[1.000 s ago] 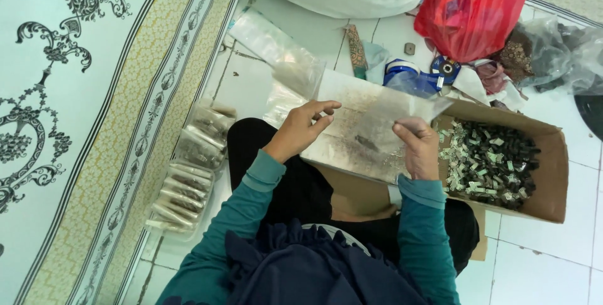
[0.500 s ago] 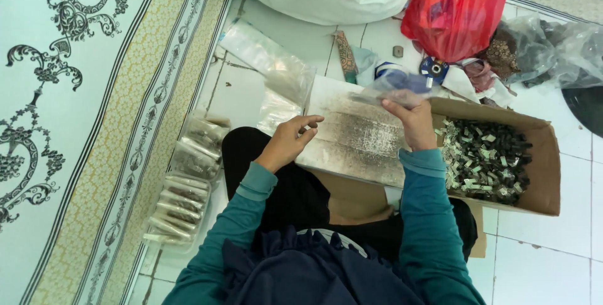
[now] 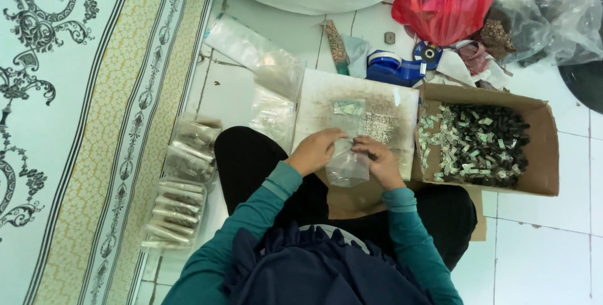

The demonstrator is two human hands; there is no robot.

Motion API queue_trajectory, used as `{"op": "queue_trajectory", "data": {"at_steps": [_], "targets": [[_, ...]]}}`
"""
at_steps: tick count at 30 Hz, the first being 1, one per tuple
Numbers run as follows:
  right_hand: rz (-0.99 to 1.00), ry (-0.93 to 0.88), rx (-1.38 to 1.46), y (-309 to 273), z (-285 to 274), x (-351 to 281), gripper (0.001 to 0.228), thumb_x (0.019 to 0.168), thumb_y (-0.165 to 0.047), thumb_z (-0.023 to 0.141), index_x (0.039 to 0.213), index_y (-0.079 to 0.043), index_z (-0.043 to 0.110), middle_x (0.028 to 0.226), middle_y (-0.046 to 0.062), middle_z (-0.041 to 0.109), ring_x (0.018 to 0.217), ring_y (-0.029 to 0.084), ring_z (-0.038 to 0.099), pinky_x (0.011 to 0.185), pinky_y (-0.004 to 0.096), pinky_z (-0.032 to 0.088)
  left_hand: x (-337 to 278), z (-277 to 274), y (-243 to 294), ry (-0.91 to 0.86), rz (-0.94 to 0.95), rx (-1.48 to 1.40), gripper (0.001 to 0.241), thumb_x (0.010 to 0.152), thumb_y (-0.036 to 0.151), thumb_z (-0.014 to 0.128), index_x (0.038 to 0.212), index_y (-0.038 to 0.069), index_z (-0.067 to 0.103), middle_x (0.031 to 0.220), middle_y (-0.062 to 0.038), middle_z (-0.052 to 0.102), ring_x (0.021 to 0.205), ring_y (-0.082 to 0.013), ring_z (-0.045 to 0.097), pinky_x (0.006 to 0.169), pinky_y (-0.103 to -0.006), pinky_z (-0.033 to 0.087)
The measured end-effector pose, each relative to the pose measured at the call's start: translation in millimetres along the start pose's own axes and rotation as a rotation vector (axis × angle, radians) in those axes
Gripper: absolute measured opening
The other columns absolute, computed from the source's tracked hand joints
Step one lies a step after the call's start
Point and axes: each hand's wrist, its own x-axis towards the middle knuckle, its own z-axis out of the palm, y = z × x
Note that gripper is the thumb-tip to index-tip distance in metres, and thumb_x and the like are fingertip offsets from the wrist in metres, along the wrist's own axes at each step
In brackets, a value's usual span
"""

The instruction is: Sorting and packaging small metal components into plastic bags while sitting on the floor.

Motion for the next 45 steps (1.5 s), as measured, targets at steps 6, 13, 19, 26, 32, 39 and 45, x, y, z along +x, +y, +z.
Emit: {"op": "queue_trajectory", "data": {"at_steps": [6,13,19,26,32,39,45], "targets": [[0.077,0.046,-0.064,17,0,-9,0.016,0.093,-0.017,0.078,0.106,-0.008,0.083,0.118,0.019,0.076,0.119,0.041,0.067,0.106,0.052,0.048,-5,27,-39,-0.142,-0.105,-0.087,0.06,0.094,-0.013,0.04,0.152,0.002,0.049,0.15,-0.021,0.053,0.144,-0.0372,0.045,0.123,-0.0478,0.035],[0.276,0.19,-0.031,9,7,-4,0.024,0.101,-0.025,0.075,0.103,-0.002,0.08,0.108,0.022,0.074,0.112,0.041,0.068,0.099,0.057,0.05,0,40,-71,0.0,-0.213,-0.194,0.061,0.098,0.028,0.065,0.151,0.004,0.048,0.145,-0.024,0.057,0.139,-0.0406,0.05,0.119,-0.0536,0.038],[0.339,0.344,-0.206,31,24,6,0.037,0.101,-0.038,0.075,0.079,-0.008,0.071,0.095,0.013,0.068,0.098,0.034,0.065,0.091,0.046,0.05,28,60,-102,0.279,-0.303,-0.065,0.03,0.108,0.036,0.053,0.119,0.014,0.069,0.104,-0.013,0.076,0.101,-0.03,0.073,0.084,-0.0434,0.061],[0.182,0.473,-0.446,48,41,6,0.026,0.083,-0.022,0.083,0.098,-0.011,0.065,0.1,0.009,0.057,0.1,0.032,0.057,0.091,0.045,0.045,9,38,-39,0.355,-0.315,-0.037,0.04,0.104,0.011,0.05,0.142,0.006,0.043,0.115,-0.025,0.064,0.104,-0.0383,0.069,0.08,-0.0493,0.059],[0.021,0.424,-0.68,38,42,9,0.03,0.083,-0.014,0.079,0.108,-0.02,0.063,0.118,0.005,0.051,0.111,0.033,0.052,0.094,0.048,0.042,7,67,-70,0.379,0.087,0.526,0.029,0.098,0.018,0.062,0.123,0.012,0.049,0.117,-0.014,0.051,0.109,-0.0363,0.058,0.084,-0.0469,0.05],[-0.004,0.142,-0.977,23,33,7,0.032,0.092,-0.017,0.062,0.12,-0.029,0.072,0.129,-0.005,0.062,0.126,0.025,0.05,0.102,0.046,0.035,24,86,-116,0.325,0.314,0.915,0.013,0.093,0.017,0.069,0.102,0.01,0.063,0.118,-0.013,0.061,0.125,-0.031,0.054,0.101,-0.0463,0.042],[-0.11,0.043,-0.863,33,16,-2,0.053,0.093,-0.074,0.057,0.13,-0.038,0.07,0.138,-0.008,0.065,0.13,0.023,0.055,0.105,0.043,0.034,21,87,-114,0.52,0.498,0.912,0.014,0.096,0.017,0.065,0.087,0.01,0.057,0.105,-0.013,0.063,0.113,-0.0308,0.062,0.091,-0.0443,0.047]]}}
